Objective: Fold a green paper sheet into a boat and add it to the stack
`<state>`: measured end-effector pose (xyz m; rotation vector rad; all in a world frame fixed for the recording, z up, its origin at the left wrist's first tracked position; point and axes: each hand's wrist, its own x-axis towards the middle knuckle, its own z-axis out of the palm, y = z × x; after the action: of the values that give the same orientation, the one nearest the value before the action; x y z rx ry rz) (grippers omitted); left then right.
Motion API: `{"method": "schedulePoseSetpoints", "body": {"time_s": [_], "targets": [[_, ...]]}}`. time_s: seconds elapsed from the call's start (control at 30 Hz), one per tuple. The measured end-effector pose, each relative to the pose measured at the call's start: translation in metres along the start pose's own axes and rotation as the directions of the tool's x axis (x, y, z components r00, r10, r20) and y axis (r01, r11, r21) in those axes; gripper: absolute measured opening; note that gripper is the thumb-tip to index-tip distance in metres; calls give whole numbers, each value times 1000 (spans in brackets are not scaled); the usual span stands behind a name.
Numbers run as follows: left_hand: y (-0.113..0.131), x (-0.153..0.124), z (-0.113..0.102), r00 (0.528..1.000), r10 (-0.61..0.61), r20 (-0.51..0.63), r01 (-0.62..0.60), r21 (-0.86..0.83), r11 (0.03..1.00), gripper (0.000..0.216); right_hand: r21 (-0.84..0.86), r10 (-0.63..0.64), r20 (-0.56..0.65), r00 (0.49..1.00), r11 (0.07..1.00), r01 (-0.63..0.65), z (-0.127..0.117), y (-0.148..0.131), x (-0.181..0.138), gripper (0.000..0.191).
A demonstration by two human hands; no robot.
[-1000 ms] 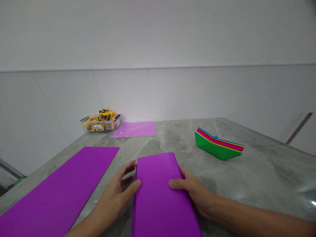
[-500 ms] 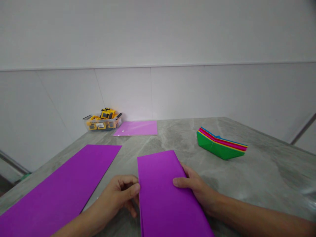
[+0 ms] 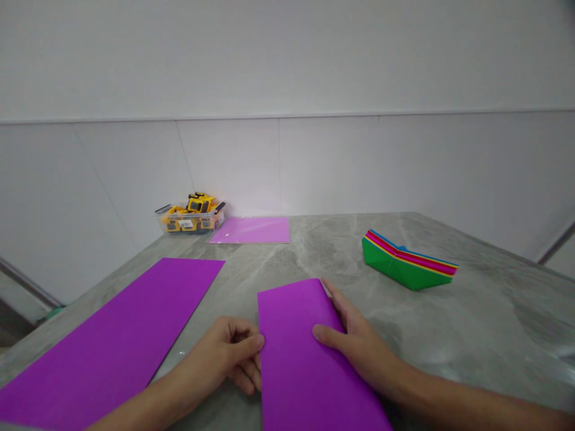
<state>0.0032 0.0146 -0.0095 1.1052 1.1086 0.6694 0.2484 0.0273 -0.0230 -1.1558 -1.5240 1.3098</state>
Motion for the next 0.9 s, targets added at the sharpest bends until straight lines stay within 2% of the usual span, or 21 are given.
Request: {"method": "schedulePoseSetpoints", "body": {"time_s": [0.03, 0.07, 0.13, 0.2, 0.27, 0.37, 0.43, 0.47, 0.53, 0.6, 0.63, 0.77, 0.9], "targets": [[0, 1, 1, 999, -32, -25, 33, 22, 999, 37, -167, -75, -33, 997, 984, 68, -1, 0, -3, 89], [-1, 3, 1, 998, -50, -45, 52, 44, 998, 37, -312, -151, -3, 989, 939, 142, -2, -1, -8, 85], [-3, 5, 1, 996, -60, -60, 65, 91, 994, 35, -499, -275, 178, 945, 802, 328, -4, -8, -16, 66], [-5, 7, 2, 998, -49, -47, 56, 146, 988, 32, -538, -342, 396, 852, 665, 517, -6, -20, -23, 53], [-7, 7, 3, 998, -54, -33, 60, 231, 971, 30, -511, -312, 558, 769, 602, 614, -6, -31, -25, 50], [-5, 2, 4, 992, -29, -119, 82, 466, 881, 28, -542, -255, 566, 784, 602, 587, -5, -40, -24, 47], [-1, -4, 0, 975, 139, -171, 19, 694, 720, 25, -567, -230, 536, 812, 615, 548, -5, -42, -22, 48], [1, -7, -2, 956, 262, -131, -55, 799, 599, 20, -577, -214, 529, 821, 619, 533, -4, -42, -21, 48], [6, -13, -10, 900, 435, 41, -217, 906, 363, 18, -601, -174, 527, 832, 616, 509, -3, -42, -20, 49], [10, -16, -18, 843, 484, 234, -364, 911, 195, 20, -630, -125, 525, 842, 608, 483, -3, -43, -20, 52], [11, -17, -22, 820, 485, 303, -419, 896, 147, 19, -641, -105, 525, 845, 604, 474, -2, -43, -19, 54], [14, -20, -30, 774, 456, 440, -532, 842, 90, 21, -639, -109, 527, 843, 603, 478, -2, -45, -20, 57], [16, -23, -28, 781, 403, 478, -562, 819, 117, 30, -638, -113, 528, 842, 601, 481, 0, -47, -25, 56]]}}
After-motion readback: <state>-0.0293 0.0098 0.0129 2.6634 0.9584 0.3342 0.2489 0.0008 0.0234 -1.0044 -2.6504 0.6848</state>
